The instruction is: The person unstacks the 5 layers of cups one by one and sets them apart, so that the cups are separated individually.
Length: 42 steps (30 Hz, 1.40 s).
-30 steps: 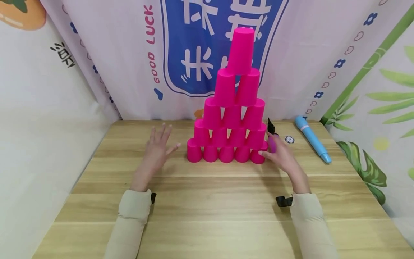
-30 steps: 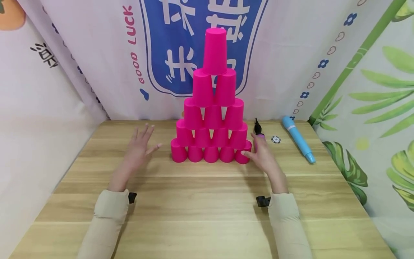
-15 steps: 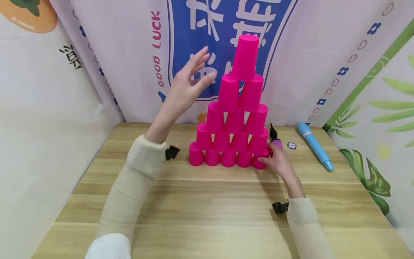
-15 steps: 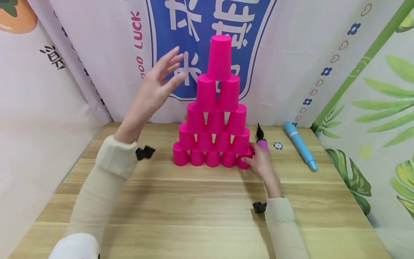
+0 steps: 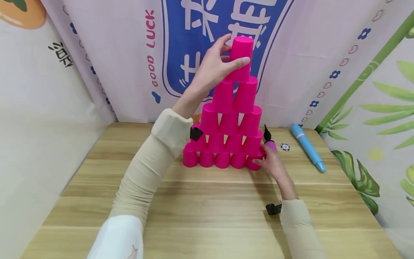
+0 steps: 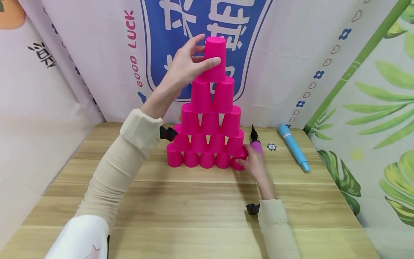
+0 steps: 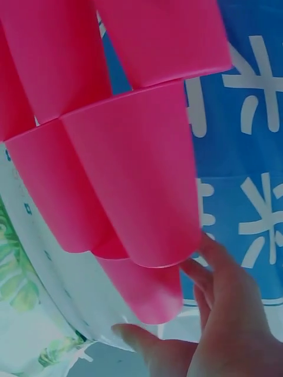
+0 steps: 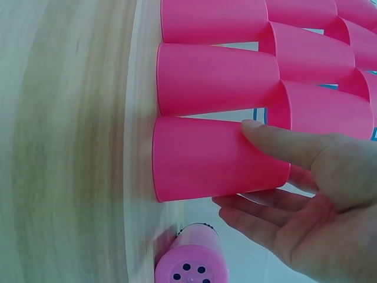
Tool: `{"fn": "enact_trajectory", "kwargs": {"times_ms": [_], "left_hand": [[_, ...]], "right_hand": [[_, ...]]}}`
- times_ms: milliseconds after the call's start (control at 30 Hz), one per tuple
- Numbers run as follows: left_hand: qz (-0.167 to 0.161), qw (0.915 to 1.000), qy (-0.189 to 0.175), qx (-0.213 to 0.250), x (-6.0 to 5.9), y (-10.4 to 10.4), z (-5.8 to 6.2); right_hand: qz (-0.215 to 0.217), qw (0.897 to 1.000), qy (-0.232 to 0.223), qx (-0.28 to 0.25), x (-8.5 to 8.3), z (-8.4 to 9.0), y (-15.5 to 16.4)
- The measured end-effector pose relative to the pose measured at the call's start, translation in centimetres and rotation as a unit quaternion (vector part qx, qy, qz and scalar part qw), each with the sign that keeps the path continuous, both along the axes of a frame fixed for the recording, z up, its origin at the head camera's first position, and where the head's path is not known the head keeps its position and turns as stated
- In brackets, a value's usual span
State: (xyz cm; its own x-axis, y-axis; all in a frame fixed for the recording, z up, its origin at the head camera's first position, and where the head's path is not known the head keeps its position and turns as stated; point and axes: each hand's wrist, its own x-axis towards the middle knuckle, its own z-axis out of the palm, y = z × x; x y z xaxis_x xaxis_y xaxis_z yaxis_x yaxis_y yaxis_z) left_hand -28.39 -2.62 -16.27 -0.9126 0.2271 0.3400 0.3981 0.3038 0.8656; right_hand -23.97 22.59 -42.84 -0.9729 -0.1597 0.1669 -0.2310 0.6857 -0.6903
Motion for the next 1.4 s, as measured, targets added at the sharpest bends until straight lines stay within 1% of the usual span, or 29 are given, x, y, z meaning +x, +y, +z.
{"fn": "enact_trajectory", "kwargs": {"times_ms": [133, 233, 400, 500, 567, 667, 767, 900, 967, 1067, 1167, 1233, 1300, 1367, 1400], "left_hand": [[0.03, 0.9992, -0.025, -0.007, -0.1, 0.6, 0.1], [0.042, 0.9987, -0.029, -0.006, -0.1, 0.8, 0.2], [0.042, 0.9991, -0.008, 0.004, -0.3, 1.1, 0.5], [0.05, 0.9987, 0.008, 0.004, -0.2, 0.5, 0.5], [0.061, 0.9979, 0.022, 0.009, -0.1, -0.1, 0.5], [0.078, 0.9956, 0.044, 0.028, 0.3, -1.6, 0.6], [0.101, 0.9914, 0.064, 0.052, 0.7, -3.6, 0.6], [0.141, 0.9846, 0.071, 0.076, 0.9, -6.6, 0.1], [0.157, 0.9814, 0.069, 0.086, 0.8, -8.1, -0.5], [0.179, 0.9775, 0.053, 0.097, 0.7, -10.2, -1.8], [0.2, 0.9744, 0.022, 0.099, 0.2, -12.2, -3.4], [0.215, 0.9723, -0.002, 0.091, -0.3, -13.5, -4.7], [0.229, 0.9702, -0.024, 0.075, -1.0, -14.7, -6.4], [0.244, 0.9676, -0.04, 0.05, -1.8, -15.8, -8.3], [0.252, 0.9662, -0.042, 0.036, -2.2, -16.2, -9.5]], "right_hand": [[-0.004, 1.0, -0.008, 0.005, 0.1, -0.1, -0.2], [-0.005, 1.0, -0.014, 0.008, 0.1, -0.1, -0.3], [-0.007, 1.0, -0.008, 0.014, 0.1, 0.0, 0.0], [-0.004, 1.0, -0.005, 0.018, 0.2, -0.2, -0.1], [0.0, 1.0, -0.006, 0.02, 0.3, -0.2, -0.2], [0.003, 1.0, -0.011, 0.014, 0.3, -0.1, -0.2], [0.001, 1.0, -0.013, 0.003, 0.1, 0.1, -0.1], [-0.004, 1.0, -0.014, -0.01, 0.1, 0.2, 0.1], [-0.003, 1.0, -0.019, -0.021, 0.0, 0.3, 0.1], [-0.005, 0.999, -0.03, -0.034, 0.0, 0.2, 0.0], [-0.006, 0.998, -0.041, -0.045, 0.0, 0.2, 0.0], [-0.008, 0.998, -0.042, -0.046, -0.1, 0.2, 0.0], [-0.01, 0.998, -0.041, -0.048, -0.1, 0.2, -0.1], [-0.012, 0.998, -0.039, -0.043, -0.2, 0.2, -0.2], [-0.012, 0.998, -0.038, -0.041, -0.2, 0.2, -0.2]]}}
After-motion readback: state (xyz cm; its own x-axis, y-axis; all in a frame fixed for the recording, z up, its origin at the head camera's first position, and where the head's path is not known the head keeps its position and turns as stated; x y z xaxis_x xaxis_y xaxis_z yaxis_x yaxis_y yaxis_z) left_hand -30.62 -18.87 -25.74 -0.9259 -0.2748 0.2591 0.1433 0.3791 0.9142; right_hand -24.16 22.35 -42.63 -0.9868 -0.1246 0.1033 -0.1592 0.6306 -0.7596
